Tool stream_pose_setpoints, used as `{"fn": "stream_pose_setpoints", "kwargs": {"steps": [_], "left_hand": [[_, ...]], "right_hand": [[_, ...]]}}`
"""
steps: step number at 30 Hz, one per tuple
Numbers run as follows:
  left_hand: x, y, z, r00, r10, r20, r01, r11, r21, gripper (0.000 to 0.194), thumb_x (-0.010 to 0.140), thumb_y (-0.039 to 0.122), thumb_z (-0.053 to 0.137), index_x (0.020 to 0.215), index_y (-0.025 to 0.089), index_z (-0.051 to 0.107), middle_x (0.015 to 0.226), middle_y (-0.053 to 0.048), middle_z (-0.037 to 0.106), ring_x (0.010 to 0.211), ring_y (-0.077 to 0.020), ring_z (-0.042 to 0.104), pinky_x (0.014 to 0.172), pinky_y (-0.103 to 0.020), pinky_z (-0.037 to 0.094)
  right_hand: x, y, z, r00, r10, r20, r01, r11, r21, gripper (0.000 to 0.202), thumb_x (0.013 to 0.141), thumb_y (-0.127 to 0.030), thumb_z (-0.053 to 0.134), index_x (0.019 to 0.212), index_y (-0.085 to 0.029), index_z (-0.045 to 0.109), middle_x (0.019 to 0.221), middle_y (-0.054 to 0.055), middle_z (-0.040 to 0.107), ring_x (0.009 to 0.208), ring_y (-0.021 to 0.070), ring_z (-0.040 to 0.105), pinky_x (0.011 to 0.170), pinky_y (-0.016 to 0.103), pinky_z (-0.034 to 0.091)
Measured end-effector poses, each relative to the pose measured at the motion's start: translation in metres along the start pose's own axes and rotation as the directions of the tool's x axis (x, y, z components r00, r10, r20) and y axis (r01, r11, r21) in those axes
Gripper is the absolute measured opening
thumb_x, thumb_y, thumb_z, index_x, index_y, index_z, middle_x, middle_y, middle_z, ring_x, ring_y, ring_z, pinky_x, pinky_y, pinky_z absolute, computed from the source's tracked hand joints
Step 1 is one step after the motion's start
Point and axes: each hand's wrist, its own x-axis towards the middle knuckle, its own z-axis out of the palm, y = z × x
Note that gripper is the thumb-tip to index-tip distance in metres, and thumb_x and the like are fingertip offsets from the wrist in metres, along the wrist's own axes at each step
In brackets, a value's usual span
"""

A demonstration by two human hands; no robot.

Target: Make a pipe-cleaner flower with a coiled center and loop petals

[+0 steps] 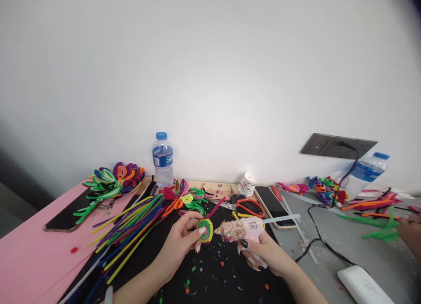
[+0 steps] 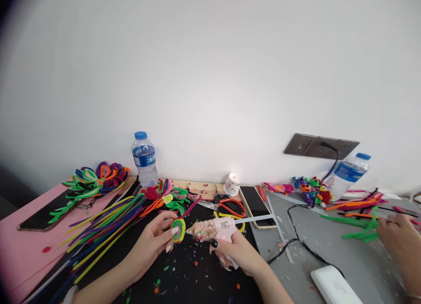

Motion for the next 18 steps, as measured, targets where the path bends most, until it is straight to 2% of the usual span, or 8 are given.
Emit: {"fn": "stream_pose_setpoints", "kwargs": {"steps": [9, 18], "left_hand": [[0.0004, -0.0048, -0.0016, 0.999, 0.017, 0.044, -0.017, 1.0, -0.002, 0.026, 0.072, 0.03, 0.069, 0.09, 0.019, 0.054, 0.073, 0.003, 0.056, 0.045, -0.004, 0.045, 0.043, -0.018, 0.034], [0.0007, -0.0048, -0.0013, 0.998, 0.006, 0.057, -0.006, 1.0, 0.002, 0.027, 0.07, 0.031, 0.071, 0.088, 0.02, 0.055, 0.072, 0.004, 0.056, 0.044, -0.0035, 0.043, 0.043, -0.018, 0.035]], "right_hand": [[-0.0003, -0.0027, 0.0001, 1.0, 0.002, -0.005, -0.002, 1.0, 0.012, 0.04, 0.065, -0.048, 0.07, 0.068, -0.013, 0.052, 0.04, -0.009, 0.043, 0.03, 0.0017, 0.03, 0.033, 0.018, 0.027], [-0.0003, -0.0036, 0.0017, 1.0, 0.008, -0.012, -0.008, 1.0, 0.001, 0.04, 0.064, -0.049, 0.07, 0.067, -0.015, 0.049, 0.04, -0.009, 0.043, 0.029, 0.002, 0.03, 0.032, 0.018, 0.027]]}}
